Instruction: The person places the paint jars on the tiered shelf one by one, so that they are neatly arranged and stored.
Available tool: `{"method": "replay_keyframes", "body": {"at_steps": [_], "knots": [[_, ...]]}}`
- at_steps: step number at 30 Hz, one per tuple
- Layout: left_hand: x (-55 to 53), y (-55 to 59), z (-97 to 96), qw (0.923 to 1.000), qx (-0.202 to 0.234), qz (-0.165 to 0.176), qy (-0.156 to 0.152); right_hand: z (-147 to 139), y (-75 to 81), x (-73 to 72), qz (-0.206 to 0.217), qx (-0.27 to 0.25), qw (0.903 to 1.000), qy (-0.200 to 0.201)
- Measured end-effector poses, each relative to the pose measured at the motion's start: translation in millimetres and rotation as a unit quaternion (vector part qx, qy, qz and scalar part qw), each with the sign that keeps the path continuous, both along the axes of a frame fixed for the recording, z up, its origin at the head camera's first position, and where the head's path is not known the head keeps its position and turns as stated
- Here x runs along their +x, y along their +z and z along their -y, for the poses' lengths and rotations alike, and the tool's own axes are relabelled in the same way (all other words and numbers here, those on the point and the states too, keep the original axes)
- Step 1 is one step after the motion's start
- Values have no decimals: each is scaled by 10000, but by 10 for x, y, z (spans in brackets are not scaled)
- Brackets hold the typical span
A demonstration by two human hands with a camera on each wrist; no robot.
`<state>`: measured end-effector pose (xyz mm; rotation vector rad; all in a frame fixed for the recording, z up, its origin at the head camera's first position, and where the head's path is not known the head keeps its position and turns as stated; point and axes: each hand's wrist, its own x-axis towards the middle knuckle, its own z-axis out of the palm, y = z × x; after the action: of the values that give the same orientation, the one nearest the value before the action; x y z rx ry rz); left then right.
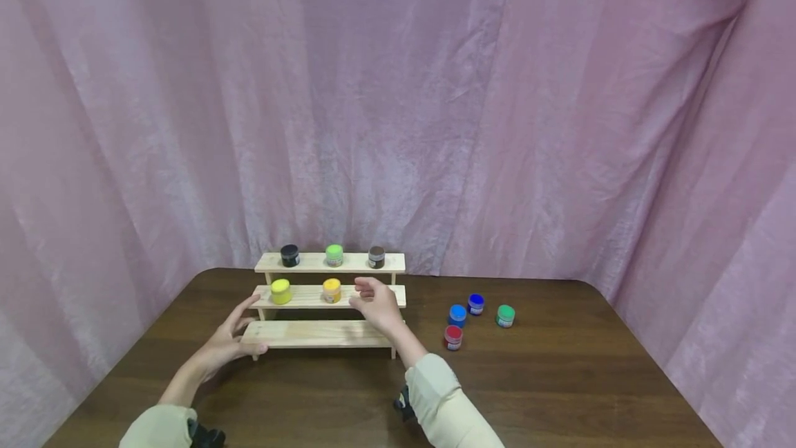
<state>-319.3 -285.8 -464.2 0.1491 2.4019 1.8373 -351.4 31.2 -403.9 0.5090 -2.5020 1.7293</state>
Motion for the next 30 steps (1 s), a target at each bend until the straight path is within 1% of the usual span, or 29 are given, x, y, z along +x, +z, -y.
{"method": "replay_keyframes", "body": {"at_steps": [7, 15, 17, 23, 25, 30], "knots": [[4, 22, -7, 9999, -132, 32, 1, -186, 39, 67, -123, 65, 9997, -190], [-7, 9, 10, 10000, -91, -8, 7, -438, 20, 114, -113, -142, 9980, -599], [-11, 5, 9, 10000, -83, -25, 11, -501, 15, 127, -119, -262, 9973, -676], [-11, 3, 2, 9999, -100, -40, 5, -679, -79, 128, -147, -805, 9908, -1074], [-13, -1, 0, 9999, -103, -38, 4, -742, -129, 122, -95, -863, 9889, -1204], [-21, -21, -3, 10000, -29, -40, -11, -920, -221, 124, 73, -778, 9858, -1484]]}}
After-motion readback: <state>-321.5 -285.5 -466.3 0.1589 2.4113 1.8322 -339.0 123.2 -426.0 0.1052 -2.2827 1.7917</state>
